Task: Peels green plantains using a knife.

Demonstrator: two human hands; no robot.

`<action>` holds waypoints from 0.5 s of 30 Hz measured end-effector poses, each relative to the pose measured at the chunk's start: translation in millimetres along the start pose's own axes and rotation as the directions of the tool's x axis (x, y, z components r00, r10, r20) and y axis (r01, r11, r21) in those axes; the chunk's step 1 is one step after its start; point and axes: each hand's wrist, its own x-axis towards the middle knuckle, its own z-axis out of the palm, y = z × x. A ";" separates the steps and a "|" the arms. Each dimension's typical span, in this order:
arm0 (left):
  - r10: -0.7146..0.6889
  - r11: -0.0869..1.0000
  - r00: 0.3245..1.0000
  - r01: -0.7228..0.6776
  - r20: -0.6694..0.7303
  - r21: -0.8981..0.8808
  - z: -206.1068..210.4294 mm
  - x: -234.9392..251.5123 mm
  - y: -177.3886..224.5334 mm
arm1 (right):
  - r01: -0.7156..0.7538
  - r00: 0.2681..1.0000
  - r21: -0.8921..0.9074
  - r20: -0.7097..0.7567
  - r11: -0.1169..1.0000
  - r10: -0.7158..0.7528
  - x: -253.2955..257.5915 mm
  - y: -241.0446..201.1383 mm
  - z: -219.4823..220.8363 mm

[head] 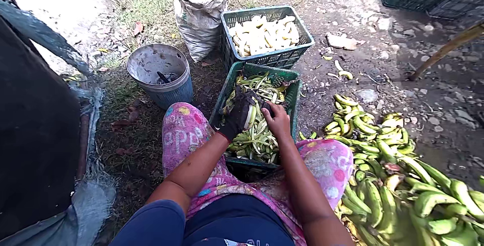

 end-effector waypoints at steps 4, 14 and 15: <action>0.028 0.978 0.999 -0.031 -0.017 -0.208 13.9 4.4 -9.1 | -0.230 0.973 0.220 0.049 0.948 0.225 11.6 18.8 -8.3; 0.041 0.992 0.996 -0.049 -0.075 -0.113 -6.3 -1.2 -4.5 | 0.097 0.991 -0.057 -0.086 0.994 -0.102 -6.0 -5.6 4.6; 0.053 0.995 0.998 -0.056 -0.036 -0.086 -5.1 -3.6 1.5 | 0.003 0.998 -0.005 -0.060 1.000 -0.003 -0.2 -1.5 0.3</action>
